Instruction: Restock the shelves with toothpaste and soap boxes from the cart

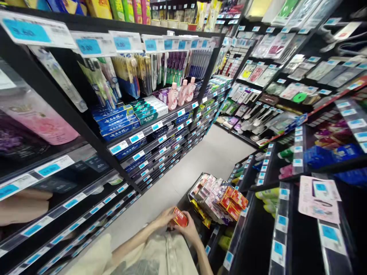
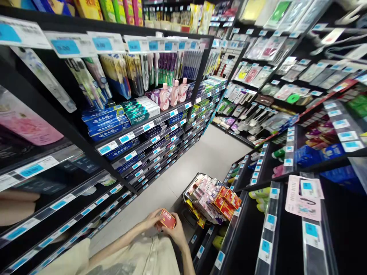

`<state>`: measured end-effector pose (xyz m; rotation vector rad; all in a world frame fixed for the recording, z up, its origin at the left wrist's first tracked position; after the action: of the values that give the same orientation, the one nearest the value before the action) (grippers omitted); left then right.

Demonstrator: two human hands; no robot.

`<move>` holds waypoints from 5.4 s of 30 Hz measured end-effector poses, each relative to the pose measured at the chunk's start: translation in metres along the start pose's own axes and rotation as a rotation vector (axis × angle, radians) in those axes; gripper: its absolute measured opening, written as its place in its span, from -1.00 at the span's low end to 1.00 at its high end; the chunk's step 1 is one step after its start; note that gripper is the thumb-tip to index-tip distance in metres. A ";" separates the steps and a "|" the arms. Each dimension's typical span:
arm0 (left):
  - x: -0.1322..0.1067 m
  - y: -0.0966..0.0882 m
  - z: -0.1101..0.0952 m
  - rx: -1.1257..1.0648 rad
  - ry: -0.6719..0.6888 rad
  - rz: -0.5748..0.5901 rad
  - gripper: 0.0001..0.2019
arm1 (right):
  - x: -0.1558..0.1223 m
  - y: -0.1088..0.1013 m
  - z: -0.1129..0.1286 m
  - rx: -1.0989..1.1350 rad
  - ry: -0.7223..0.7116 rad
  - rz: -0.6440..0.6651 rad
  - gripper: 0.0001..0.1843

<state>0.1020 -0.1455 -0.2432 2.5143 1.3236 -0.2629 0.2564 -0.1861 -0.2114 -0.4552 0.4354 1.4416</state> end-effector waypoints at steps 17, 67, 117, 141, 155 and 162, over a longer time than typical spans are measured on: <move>-0.164 -0.115 -0.021 0.154 0.080 -0.115 -0.25 | -0.055 0.171 -0.020 0.348 0.091 -0.339 -0.45; -0.174 -0.093 -0.078 0.397 0.387 0.095 -0.35 | -0.099 0.159 0.024 0.486 -0.143 -0.454 -0.69; -0.164 -0.078 -0.076 0.308 0.305 0.095 -0.31 | -0.094 0.143 -0.008 0.605 -0.103 -0.592 -0.68; -0.170 -0.123 -0.188 0.017 0.587 -0.256 -0.14 | -0.133 0.170 0.125 0.220 -0.359 -0.466 -0.54; -0.230 -0.062 -0.271 0.823 1.351 -0.436 -0.47 | -0.160 0.193 0.162 0.630 -0.202 0.155 -0.19; -0.245 -0.046 -0.264 0.929 1.575 -0.228 -0.63 | -0.162 0.204 0.157 1.008 0.056 0.384 -0.28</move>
<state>-0.0667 -0.2219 0.0690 3.2569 2.2994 1.8401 0.0412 -0.2204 0.0013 0.4252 1.2518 1.3696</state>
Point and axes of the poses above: each hand's wrist, its own x-axis towards the middle knuckle, its own y-axis out of the palm, z = x × y, the point moved 7 cm from there along x, towards the middle knuckle, and after that the axes turned 15 degrees about y, right-handed, at the moved point
